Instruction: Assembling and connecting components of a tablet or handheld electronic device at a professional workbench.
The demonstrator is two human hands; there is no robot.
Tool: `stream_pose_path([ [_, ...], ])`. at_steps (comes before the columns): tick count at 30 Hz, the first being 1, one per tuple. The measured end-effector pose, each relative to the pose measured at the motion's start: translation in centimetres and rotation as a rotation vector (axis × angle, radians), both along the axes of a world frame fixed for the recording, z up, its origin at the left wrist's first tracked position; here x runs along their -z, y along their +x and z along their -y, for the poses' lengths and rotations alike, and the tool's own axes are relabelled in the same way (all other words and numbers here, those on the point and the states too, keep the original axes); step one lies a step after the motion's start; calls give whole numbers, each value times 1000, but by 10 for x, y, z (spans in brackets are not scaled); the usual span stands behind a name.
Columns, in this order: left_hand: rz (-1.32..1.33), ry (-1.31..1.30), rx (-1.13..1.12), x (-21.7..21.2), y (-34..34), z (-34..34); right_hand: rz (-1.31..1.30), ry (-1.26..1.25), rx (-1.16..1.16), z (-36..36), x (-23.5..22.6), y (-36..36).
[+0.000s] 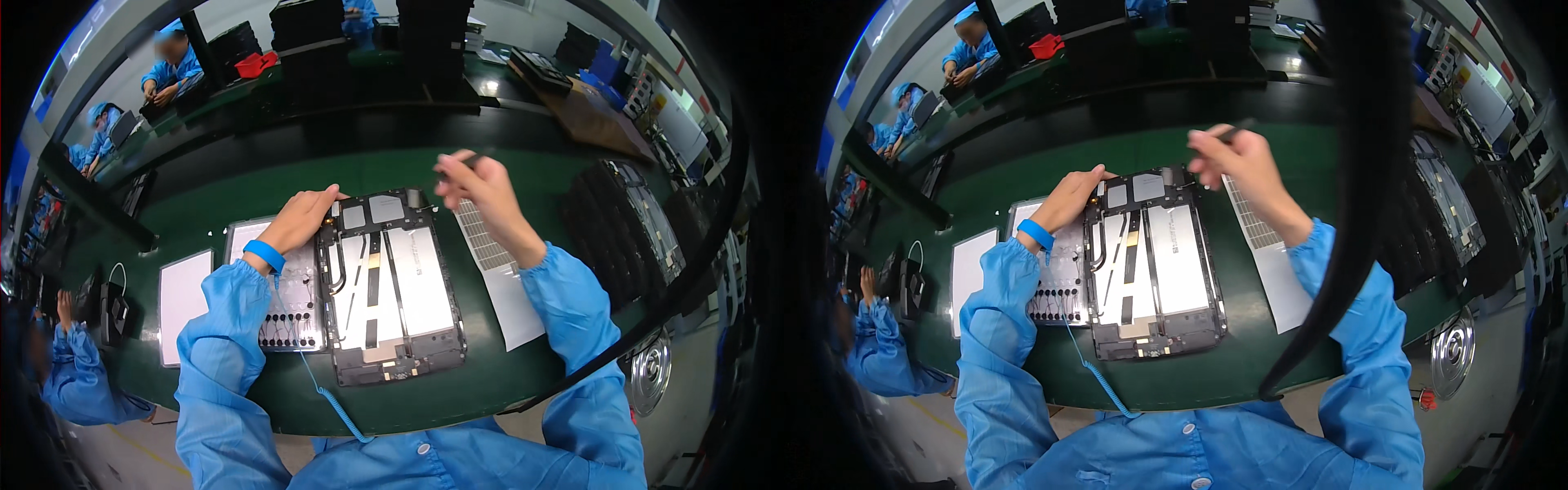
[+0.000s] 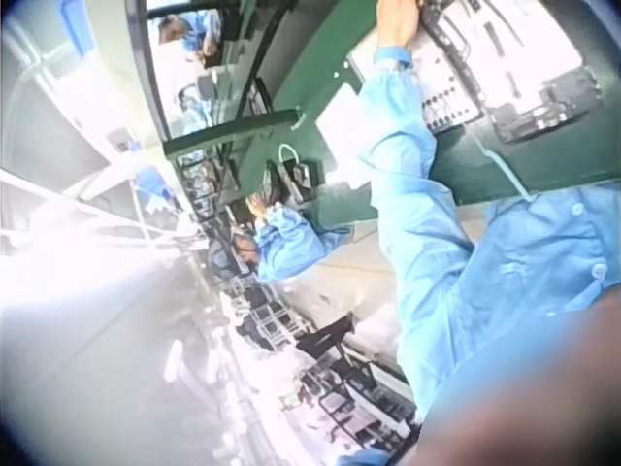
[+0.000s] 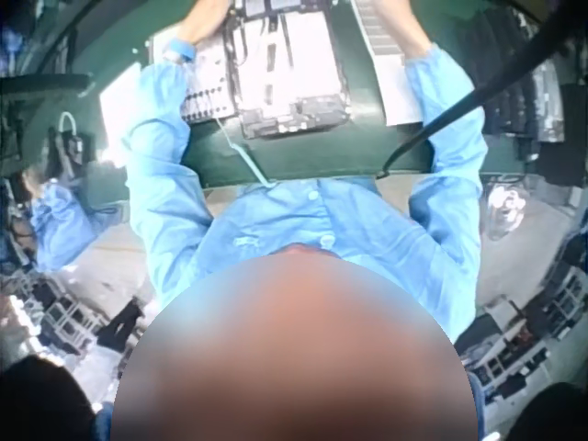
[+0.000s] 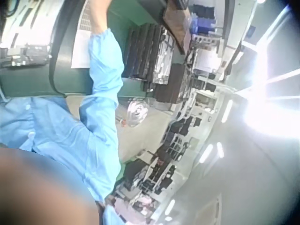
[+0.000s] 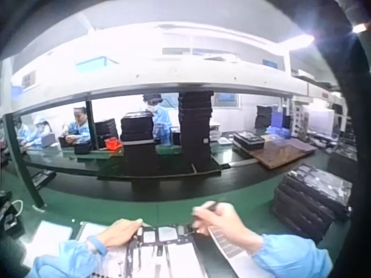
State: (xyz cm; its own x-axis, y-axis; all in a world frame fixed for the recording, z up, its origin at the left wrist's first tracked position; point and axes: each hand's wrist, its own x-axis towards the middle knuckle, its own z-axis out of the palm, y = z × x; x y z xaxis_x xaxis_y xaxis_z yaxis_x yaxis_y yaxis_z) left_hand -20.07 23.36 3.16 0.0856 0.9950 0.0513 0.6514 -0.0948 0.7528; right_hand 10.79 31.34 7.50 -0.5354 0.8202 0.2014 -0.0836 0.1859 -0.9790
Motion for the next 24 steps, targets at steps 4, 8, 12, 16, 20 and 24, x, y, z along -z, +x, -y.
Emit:
stream_pose_path([
  [4,23,-98,12,-17,8,9,13,40,-134,6,-4,-63],
  [8,118,81,65,-9,9,15,55,46,-121,2,10,-78],
  [12,296,246,-14,3,7,27,51,-1,-141,-1,10,-81],
  [16,122,477,-42,-7,12,32,101,15,-124,3,7,-82],
  [20,91,609,-51,-2,9,33,179,19,-94,9,2,-85],
  [24,7,635,19,-5,9,36,207,45,-93,9,1,-84],
])
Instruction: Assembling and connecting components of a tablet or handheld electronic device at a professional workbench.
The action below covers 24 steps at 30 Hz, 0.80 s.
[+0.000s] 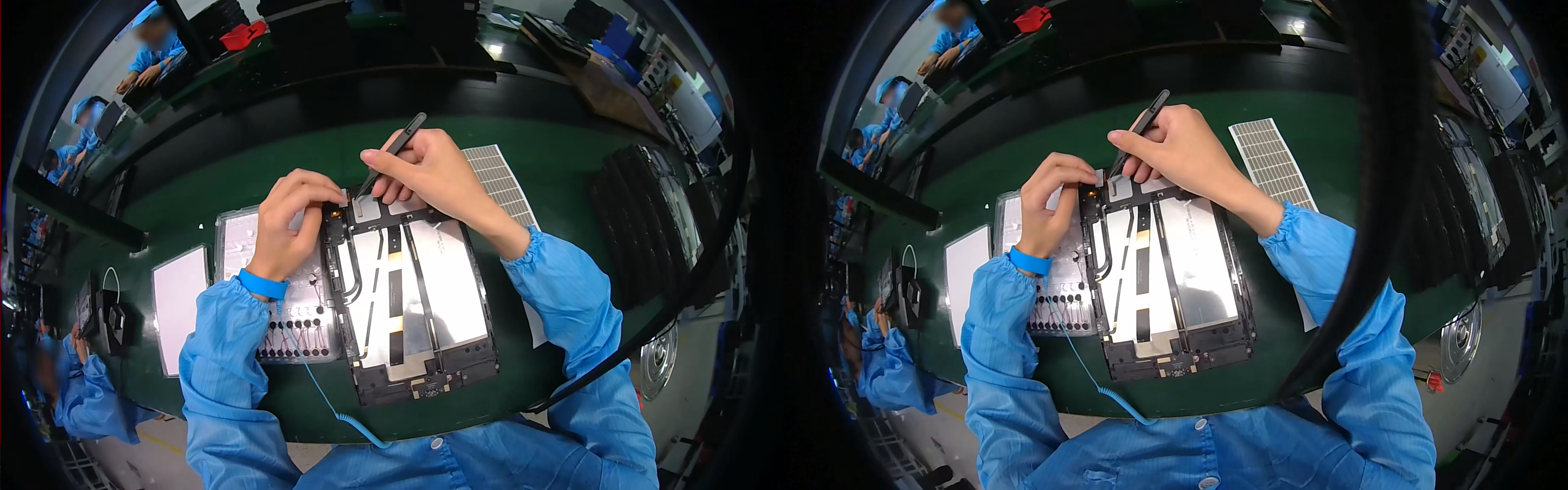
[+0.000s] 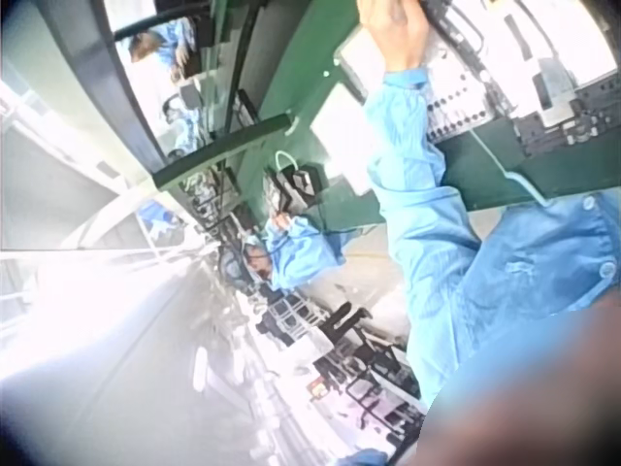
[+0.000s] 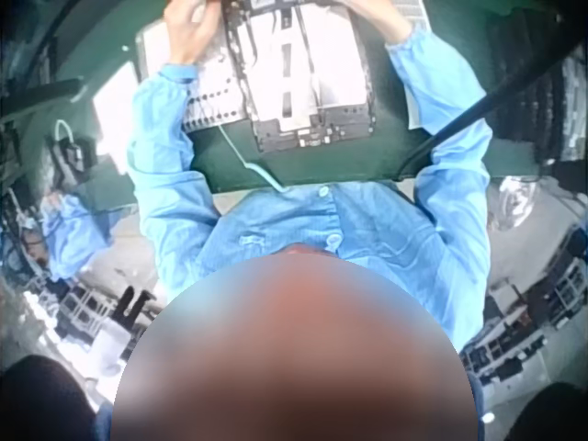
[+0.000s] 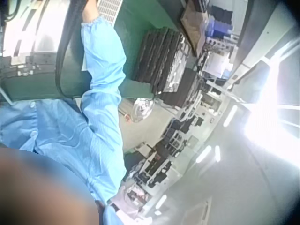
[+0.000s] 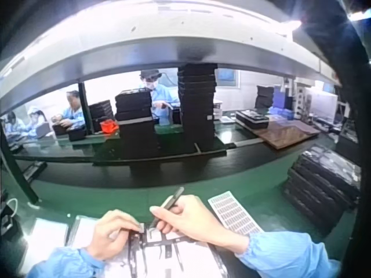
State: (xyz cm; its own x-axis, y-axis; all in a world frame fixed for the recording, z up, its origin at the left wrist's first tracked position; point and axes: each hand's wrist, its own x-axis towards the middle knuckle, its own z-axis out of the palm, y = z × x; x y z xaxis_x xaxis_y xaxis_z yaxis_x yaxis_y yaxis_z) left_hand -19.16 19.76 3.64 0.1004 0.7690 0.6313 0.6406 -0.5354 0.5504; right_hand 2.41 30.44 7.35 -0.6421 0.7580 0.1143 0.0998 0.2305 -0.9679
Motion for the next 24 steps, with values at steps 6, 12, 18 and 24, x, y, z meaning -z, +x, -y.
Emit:
stream_pose_path([
  [6,-102,8,15,-3,-1,3,12,-11,5,1,-1,-1],
  [12,-203,40,29,-6,1,3,41,10,-30,2,3,-2],
  [18,-402,166,47,-12,7,5,-224,62,64,-4,-4,15],
  [24,-255,117,7,-34,13,6,-221,200,196,-27,0,127],
])
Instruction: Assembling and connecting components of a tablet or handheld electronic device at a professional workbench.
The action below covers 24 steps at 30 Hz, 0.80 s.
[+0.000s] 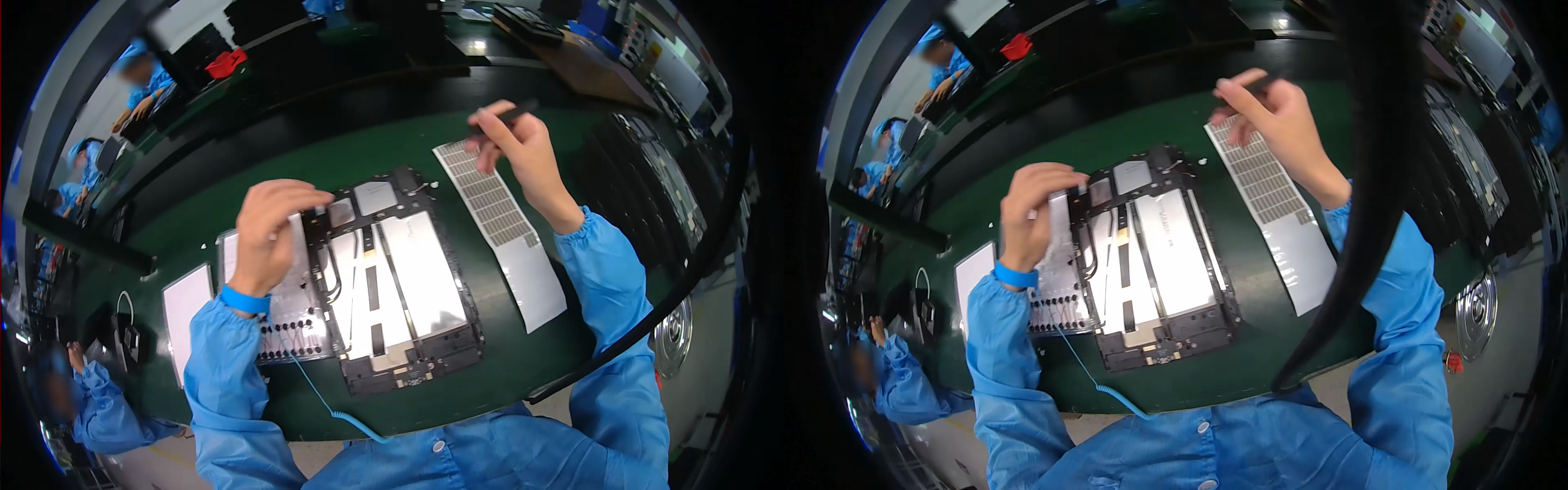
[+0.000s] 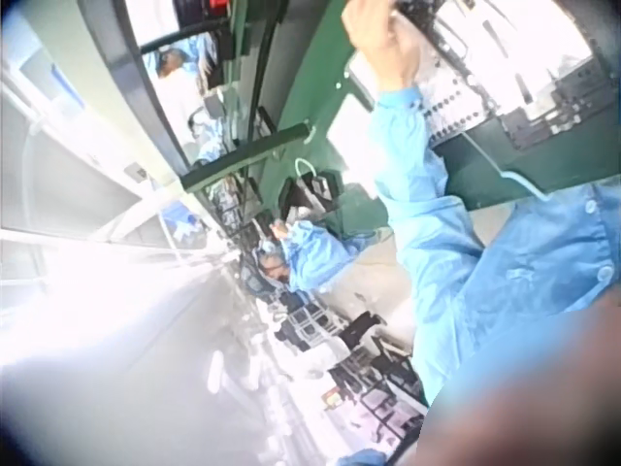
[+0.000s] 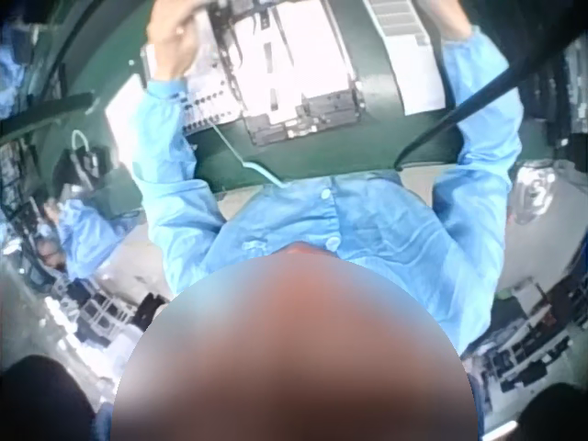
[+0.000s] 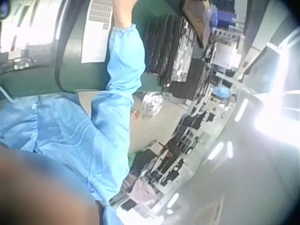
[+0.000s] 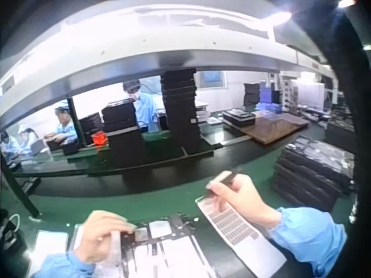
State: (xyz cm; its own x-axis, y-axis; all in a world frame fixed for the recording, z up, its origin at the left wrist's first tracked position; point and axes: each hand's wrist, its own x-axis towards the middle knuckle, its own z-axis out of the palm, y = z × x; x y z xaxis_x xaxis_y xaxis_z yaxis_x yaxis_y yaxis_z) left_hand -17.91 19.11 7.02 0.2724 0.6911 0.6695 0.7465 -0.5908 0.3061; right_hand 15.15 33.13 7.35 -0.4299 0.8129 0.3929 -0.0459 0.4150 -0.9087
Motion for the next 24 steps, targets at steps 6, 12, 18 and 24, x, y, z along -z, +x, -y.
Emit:
stream_pose_path([
  [6,-178,-206,266,-48,80,-10,107,-198,90,-9,80,105],
  [12,-621,-528,491,-10,169,-41,230,-330,-84,6,71,119],
  [18,-692,-572,507,8,184,-39,271,-323,-166,10,71,126],
  [24,-701,-585,463,4,188,-43,343,-319,-168,7,69,128],
])
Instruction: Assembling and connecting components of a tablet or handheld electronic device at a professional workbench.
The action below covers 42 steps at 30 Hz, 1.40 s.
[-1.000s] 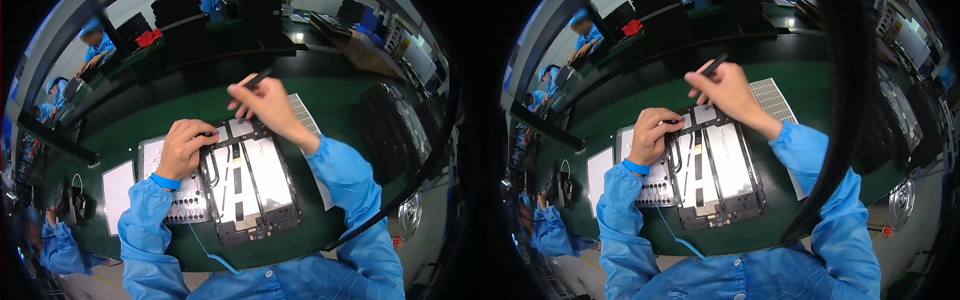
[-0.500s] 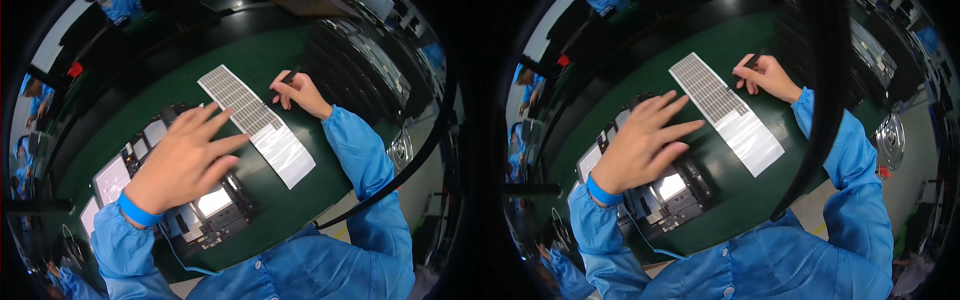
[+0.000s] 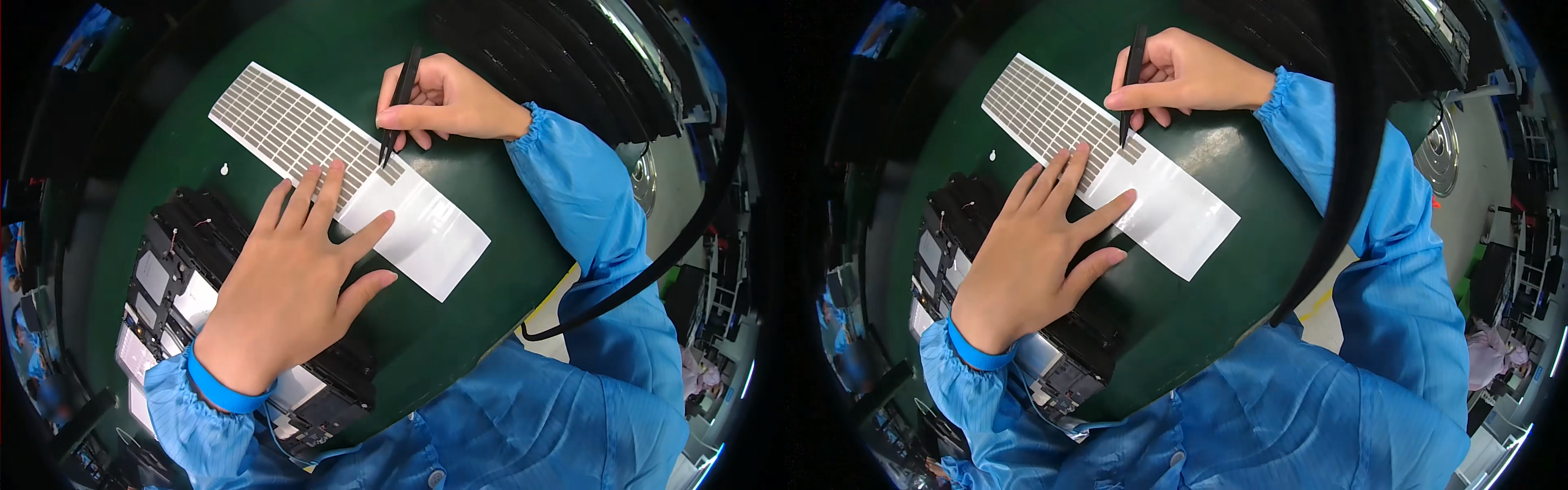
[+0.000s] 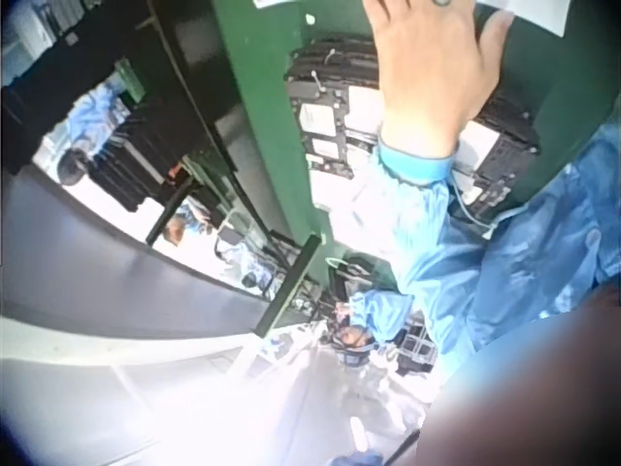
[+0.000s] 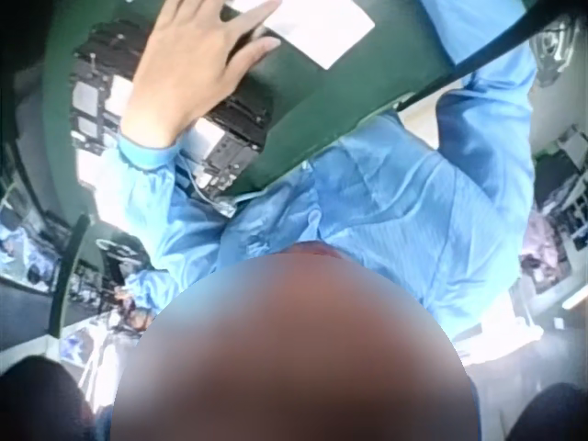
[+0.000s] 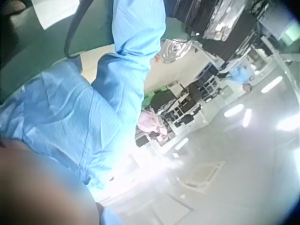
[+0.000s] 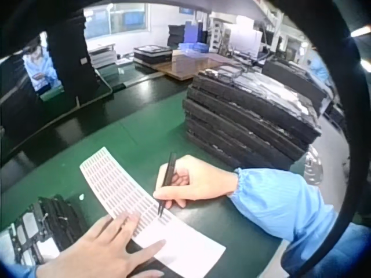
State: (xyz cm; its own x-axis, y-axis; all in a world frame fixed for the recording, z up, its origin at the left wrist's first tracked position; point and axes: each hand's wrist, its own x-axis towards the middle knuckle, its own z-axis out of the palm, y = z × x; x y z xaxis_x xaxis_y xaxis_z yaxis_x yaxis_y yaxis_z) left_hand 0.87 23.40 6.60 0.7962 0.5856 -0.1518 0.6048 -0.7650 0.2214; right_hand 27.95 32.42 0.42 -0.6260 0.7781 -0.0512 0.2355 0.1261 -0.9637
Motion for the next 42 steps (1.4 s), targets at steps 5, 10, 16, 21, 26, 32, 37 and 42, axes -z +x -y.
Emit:
stream_pose_path([
  [5,17,2,-7,1,-2,2,-31,67,-52,0,2,-2],
  [10,20,27,-16,7,-8,5,-22,124,-40,-1,3,-4],
  [16,57,71,-5,12,-8,6,-78,67,14,-8,13,8],
  [21,190,65,-56,-10,-19,5,-64,72,38,-4,1,-7],
  [26,500,82,-287,-51,-95,-2,-148,36,258,-1,9,10],
  [32,581,239,-642,-10,-129,29,-215,132,37,-31,-26,-123],
  [37,734,218,-665,5,-120,23,-224,-58,-44,-18,-70,-192],
  [42,755,229,-651,4,-122,27,-115,-77,31,-11,-71,-197],
])
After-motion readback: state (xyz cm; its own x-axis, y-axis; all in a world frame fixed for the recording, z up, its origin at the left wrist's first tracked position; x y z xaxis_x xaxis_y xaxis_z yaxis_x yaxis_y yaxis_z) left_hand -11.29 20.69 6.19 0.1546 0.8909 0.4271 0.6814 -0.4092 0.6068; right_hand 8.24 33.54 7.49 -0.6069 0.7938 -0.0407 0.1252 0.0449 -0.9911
